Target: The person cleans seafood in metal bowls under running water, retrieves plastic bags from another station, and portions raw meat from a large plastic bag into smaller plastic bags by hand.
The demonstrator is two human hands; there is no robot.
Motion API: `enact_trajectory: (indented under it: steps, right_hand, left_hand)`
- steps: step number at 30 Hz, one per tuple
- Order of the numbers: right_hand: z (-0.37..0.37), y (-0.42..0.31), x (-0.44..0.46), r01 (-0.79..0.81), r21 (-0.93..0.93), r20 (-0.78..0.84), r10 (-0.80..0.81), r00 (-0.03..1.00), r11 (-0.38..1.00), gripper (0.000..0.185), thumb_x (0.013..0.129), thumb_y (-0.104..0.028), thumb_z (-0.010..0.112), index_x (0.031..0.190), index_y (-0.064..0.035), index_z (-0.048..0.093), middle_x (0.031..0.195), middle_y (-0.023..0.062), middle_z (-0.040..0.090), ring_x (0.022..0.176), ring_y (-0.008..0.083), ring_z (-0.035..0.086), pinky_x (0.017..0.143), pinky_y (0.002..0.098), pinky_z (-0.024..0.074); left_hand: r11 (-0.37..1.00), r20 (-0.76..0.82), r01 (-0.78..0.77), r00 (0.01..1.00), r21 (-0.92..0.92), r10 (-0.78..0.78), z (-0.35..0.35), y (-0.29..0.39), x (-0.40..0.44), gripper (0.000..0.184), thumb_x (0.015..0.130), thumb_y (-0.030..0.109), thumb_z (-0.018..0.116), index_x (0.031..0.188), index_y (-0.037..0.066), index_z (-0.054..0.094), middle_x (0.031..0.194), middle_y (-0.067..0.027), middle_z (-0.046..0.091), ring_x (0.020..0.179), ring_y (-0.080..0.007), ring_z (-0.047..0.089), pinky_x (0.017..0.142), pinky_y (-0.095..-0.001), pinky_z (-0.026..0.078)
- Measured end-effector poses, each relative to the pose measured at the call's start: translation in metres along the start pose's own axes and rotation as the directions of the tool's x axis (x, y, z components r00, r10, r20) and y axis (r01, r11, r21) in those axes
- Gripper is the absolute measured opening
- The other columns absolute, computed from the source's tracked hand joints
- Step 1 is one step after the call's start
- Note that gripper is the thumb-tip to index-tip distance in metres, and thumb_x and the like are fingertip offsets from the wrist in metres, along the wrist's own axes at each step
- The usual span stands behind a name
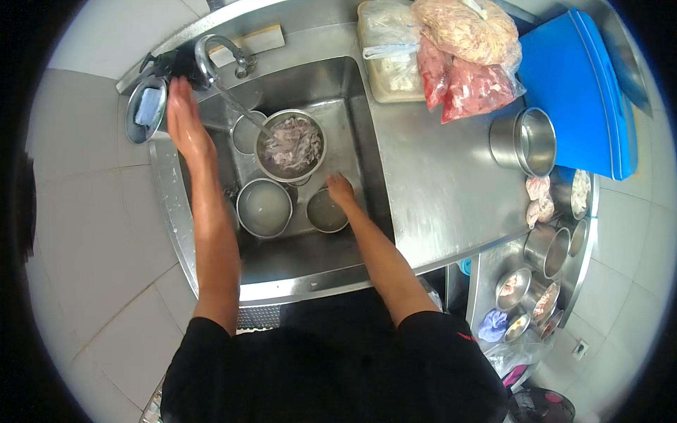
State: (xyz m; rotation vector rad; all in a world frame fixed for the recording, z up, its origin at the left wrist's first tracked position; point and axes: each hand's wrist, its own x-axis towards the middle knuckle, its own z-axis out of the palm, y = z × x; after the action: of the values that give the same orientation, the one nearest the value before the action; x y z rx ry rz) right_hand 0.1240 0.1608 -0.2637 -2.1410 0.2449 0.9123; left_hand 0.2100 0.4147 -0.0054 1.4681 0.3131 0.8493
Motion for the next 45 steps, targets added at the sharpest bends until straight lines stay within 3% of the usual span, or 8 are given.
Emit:
enact_trajectory:
  steps: [7,11,17,25,27,31,34,45]
  right_hand:
    - [-0.003,0.02,-0.049,0.103,-0.107,0.125,-0.089,0.988,0.989,0.056,0.09,-0.045,0.043,0.118,0.0027,0.052,0.123,0.0235,0.05,0.115,0.0361,0.047,0.098,0.0412,0.0364]
    - [-0.02,0.027,-0.094,0.316,-0.011,-0.119,-0.315,0.942,0.949,0.043,0.089,-0.036,0.048,0.104,0.002,0.059,0.1,0.0229,0.061,0.096,0.0388,0.057,0.085,0.0451,0.0437]
    - [-0.16,0.039,-0.22,0.458,0.117,-0.363,-0.391,0.846,0.881,0.033,0.087,-0.027,0.054,0.107,-0.0015,0.06,0.106,0.0181,0.062,0.098,0.0322,0.059,0.087,0.0399,0.046]
    - [-0.374,0.229,-0.334,-0.348,-0.104,-0.982,-0.151,-0.113,0.932,0.035,0.07,-0.01,0.064,0.103,0.0006,0.06,0.116,0.0247,0.053,0.108,0.0394,0.051,0.093,0.0408,0.0416]
    - [-0.425,0.263,-0.341,-0.247,-0.114,-0.987,-0.137,-0.079,0.962,0.038,0.071,-0.011,0.064,0.106,0.0005,0.059,0.116,0.0259,0.053,0.106,0.0405,0.051,0.093,0.0415,0.0413]
    - [-0.506,0.318,-0.309,-0.238,-0.04,-0.862,0.087,0.5,0.97,0.039,0.072,-0.011,0.062,0.109,-0.0015,0.058,0.114,0.0268,0.054,0.106,0.0407,0.052,0.092,0.0425,0.0425]
    - [-0.513,0.365,-0.251,-0.441,-0.137,-0.753,0.196,0.629,0.887,0.045,0.07,-0.009,0.058,0.115,-0.0101,0.055,0.109,0.0239,0.058,0.106,0.0346,0.055,0.087,0.0427,0.046]
    - [-0.536,0.345,-0.315,-0.483,-0.111,-0.77,0.232,0.594,0.869,0.044,0.068,-0.009,0.059,0.112,-0.0148,0.059,0.109,0.0172,0.06,0.101,0.0309,0.058,0.084,0.0421,0.0474]
  left_hand:
    - [0.601,0.42,-0.532,0.845,0.597,0.331,0.052,0.014,0.033,0.052,0.096,0.029,0.03,0.13,-0.011,0.032,0.139,-0.0297,0.028,0.133,-0.0398,0.02,0.11,-0.044,0.015]
    - [0.985,0.102,0.142,0.983,0.1,-0.152,0.039,0.023,-0.008,0.054,0.097,0.034,0.029,0.137,-0.002,0.022,0.14,-0.0227,0.028,0.129,-0.0316,0.031,0.108,-0.0448,0.022]
    - [0.397,0.468,0.872,0.49,-0.288,-0.736,0.007,-0.154,-0.026,0.034,0.092,0.031,0.049,0.112,0.003,0.048,0.112,-0.0165,0.052,0.09,-0.0235,0.054,0.086,-0.0411,0.044]
    - [0.643,0.586,0.743,0.608,-0.185,-0.535,-0.009,-0.16,-0.036,0.034,0.088,0.04,0.054,0.095,0.006,0.056,0.07,-0.0044,0.055,0.047,-0.016,0.046,0.052,-0.0328,0.044]
    - [0.64,0.625,0.688,0.342,0.342,-0.701,-0.014,-0.174,-0.077,0.05,0.088,0.042,0.052,0.113,0.0,0.051,0.082,-0.0063,0.058,0.066,-0.0169,0.055,0.05,-0.0279,0.043]
    - [0.423,0.651,-0.602,0.223,0.677,-0.725,-0.052,-0.212,-0.151,0.053,0.086,0.038,0.053,0.129,0.008,0.045,0.103,-0.0092,0.058,0.082,-0.0203,0.057,0.069,-0.0348,0.047]
    - [0.276,0.218,0.141,0.326,0.951,-0.92,0.009,-0.089,-0.224,0.055,0.086,0.038,0.054,0.133,0.011,0.041,0.118,-0.009,0.054,0.096,-0.0203,0.052,0.078,-0.0378,0.045]
    - [0.503,0.336,0.225,0.517,0.834,-0.787,0.019,-0.048,-0.254,0.044,0.088,0.023,0.057,0.127,0.003,0.047,0.103,-0.0089,0.061,0.073,-0.0087,0.052,0.057,-0.0251,0.04]
